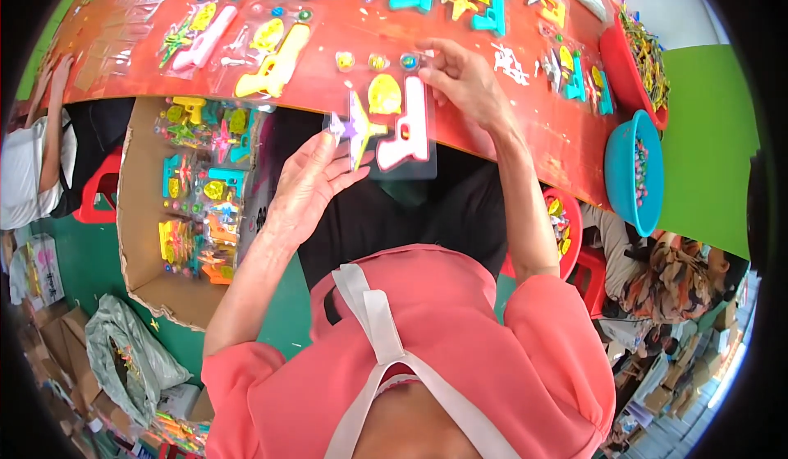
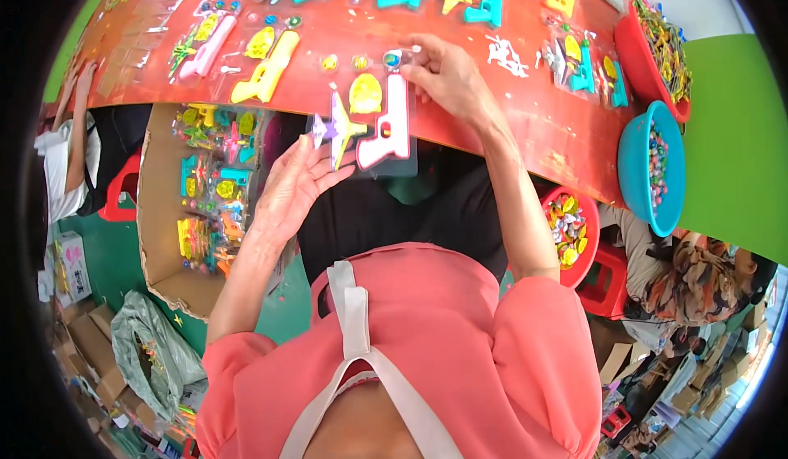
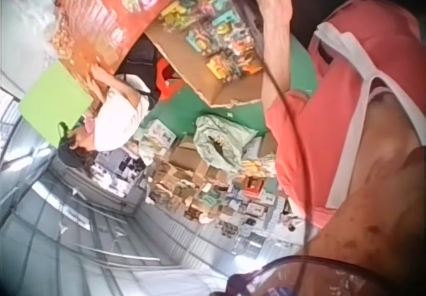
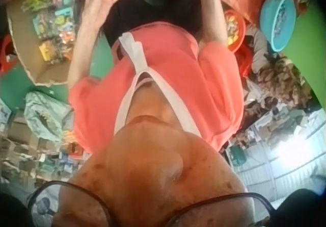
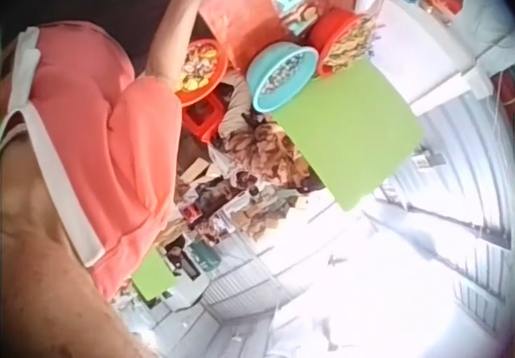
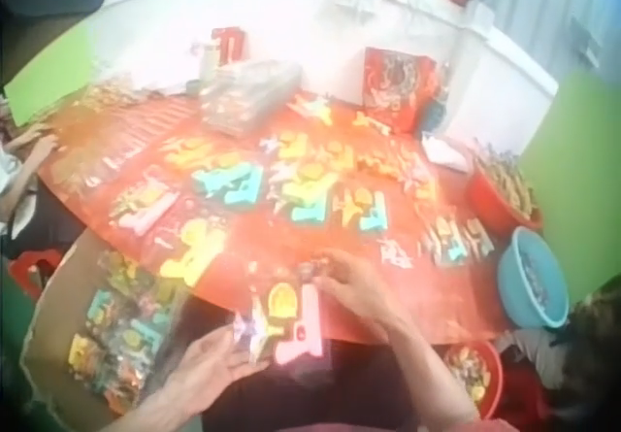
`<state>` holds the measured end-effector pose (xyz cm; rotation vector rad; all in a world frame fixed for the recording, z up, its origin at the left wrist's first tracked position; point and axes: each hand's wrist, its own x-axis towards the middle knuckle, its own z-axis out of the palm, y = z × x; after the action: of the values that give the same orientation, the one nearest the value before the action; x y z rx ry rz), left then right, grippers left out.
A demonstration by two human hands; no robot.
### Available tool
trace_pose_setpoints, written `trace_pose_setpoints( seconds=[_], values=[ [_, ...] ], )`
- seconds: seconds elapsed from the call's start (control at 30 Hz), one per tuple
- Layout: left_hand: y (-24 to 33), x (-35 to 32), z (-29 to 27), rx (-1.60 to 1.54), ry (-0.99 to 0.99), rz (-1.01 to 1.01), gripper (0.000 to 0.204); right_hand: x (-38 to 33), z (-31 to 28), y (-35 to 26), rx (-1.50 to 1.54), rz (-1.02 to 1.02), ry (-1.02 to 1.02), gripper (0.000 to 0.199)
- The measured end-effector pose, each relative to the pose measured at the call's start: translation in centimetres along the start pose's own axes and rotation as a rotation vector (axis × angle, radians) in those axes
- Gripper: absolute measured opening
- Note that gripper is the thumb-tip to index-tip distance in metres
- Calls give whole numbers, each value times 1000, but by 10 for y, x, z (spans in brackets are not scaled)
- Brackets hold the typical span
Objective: Assembling and packaging plastic toy sets into blister packs, including toy planes, toy guns, and small candy capsules.
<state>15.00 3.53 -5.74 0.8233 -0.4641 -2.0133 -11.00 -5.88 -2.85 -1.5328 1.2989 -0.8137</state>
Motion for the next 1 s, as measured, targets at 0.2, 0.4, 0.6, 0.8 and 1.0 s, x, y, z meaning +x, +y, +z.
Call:
trace_pose_setpoints(
  seconds=[0.2,0.4,0.6,0.8,1.0],
  values=[
    [-22,-14,21,151,-56,-47,49,-56,9,-5,-41,22,-40,37],
    [-36,-26,17,131,-73,-92,47,-74,10,5,-88,-32,-36,40],
    [-37,-29,12,152,-58,-95,46,-76,17,-15,-390,-176,116,26],
    [-38,-29,15,151,-54,-99,52,-81,38,-21,-509,-204,211,20],
    [-36,-29,14,129,-61,-90,46,-72,40,-19,-518,-281,185,21]
  ],
)
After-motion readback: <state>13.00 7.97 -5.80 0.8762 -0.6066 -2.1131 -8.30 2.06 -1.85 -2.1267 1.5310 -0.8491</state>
